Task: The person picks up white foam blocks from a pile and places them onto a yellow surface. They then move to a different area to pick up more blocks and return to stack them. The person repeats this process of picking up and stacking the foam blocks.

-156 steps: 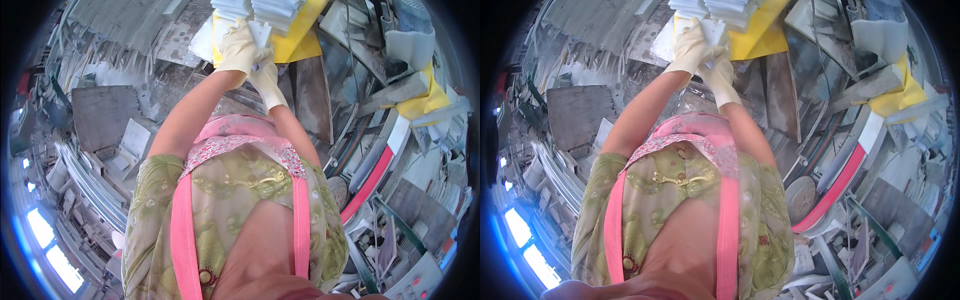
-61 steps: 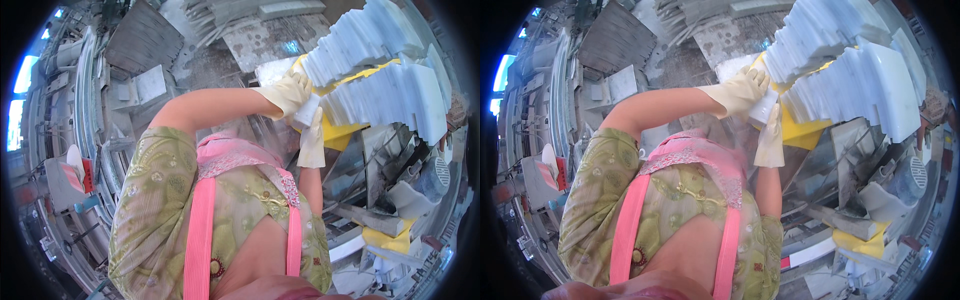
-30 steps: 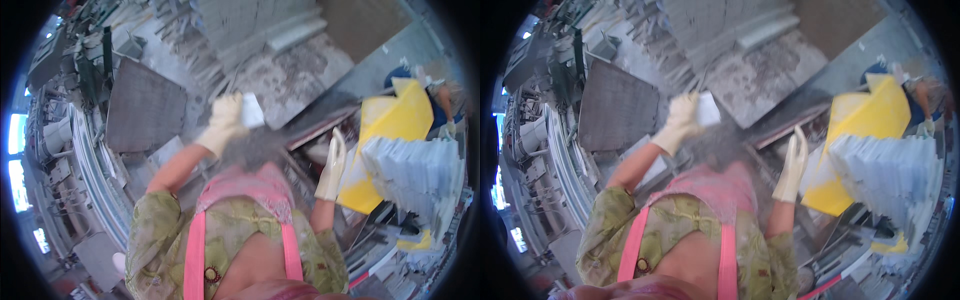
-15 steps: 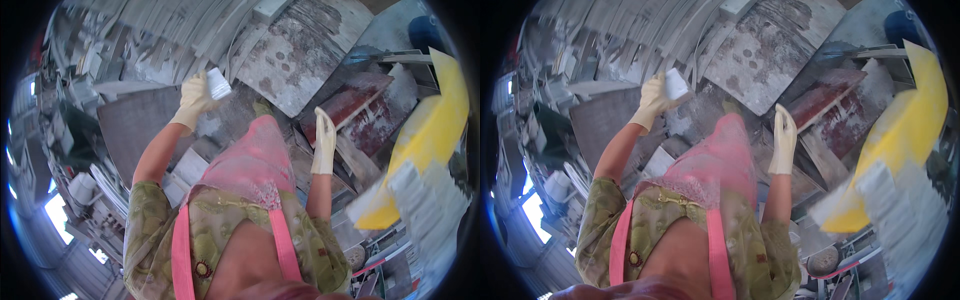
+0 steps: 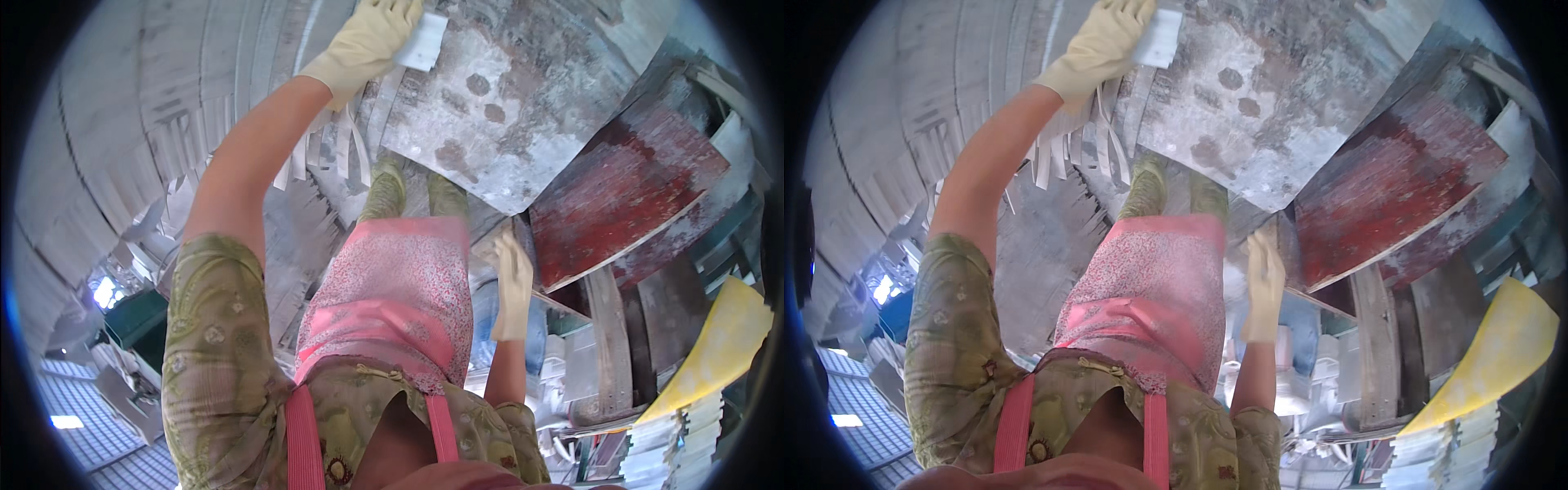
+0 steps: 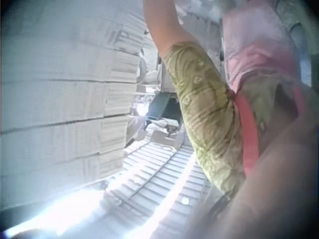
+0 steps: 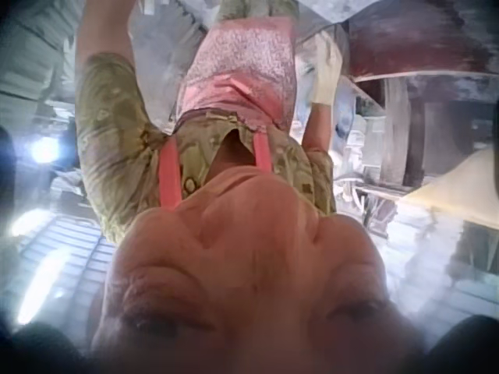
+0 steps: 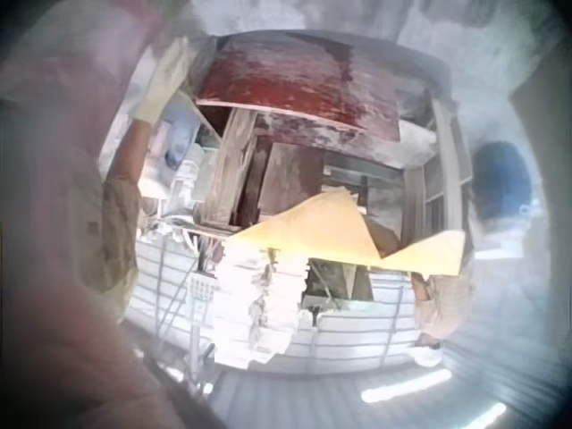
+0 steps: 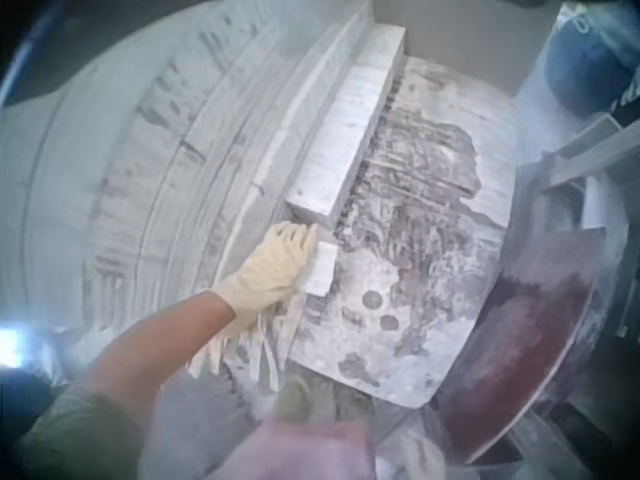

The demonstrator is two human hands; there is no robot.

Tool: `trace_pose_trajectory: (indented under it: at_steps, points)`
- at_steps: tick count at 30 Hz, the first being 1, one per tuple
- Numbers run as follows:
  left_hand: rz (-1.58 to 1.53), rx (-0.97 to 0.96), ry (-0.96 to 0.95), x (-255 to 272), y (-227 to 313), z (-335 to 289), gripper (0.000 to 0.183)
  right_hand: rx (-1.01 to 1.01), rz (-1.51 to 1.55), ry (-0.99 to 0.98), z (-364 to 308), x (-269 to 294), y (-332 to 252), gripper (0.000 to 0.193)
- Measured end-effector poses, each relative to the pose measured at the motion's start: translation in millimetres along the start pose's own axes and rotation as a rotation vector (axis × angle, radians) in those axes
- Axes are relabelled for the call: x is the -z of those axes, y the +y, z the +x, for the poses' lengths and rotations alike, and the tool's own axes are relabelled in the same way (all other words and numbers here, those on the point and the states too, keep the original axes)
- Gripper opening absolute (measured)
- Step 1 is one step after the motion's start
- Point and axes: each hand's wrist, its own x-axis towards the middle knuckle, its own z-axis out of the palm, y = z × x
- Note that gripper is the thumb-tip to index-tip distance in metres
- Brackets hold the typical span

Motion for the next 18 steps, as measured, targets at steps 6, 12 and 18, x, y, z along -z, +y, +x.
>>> trace_pose_trajectory:
  at_steps: [6,12,18]
  points:
    - [-0.134,-0.044,0.011,-16,-25,-8,0.070,0.253,0.282,-0.289,138,-168,-113,0.056]
    - [-0.261,0.019,0.012,-26,-29,-23,0.080,0.336,0.504,-0.158,262,-305,-164,0.034]
    - [-0.381,0.105,0.047,-20,-34,-26,0.098,0.536,0.477,-0.219,269,-305,-153,0.033]
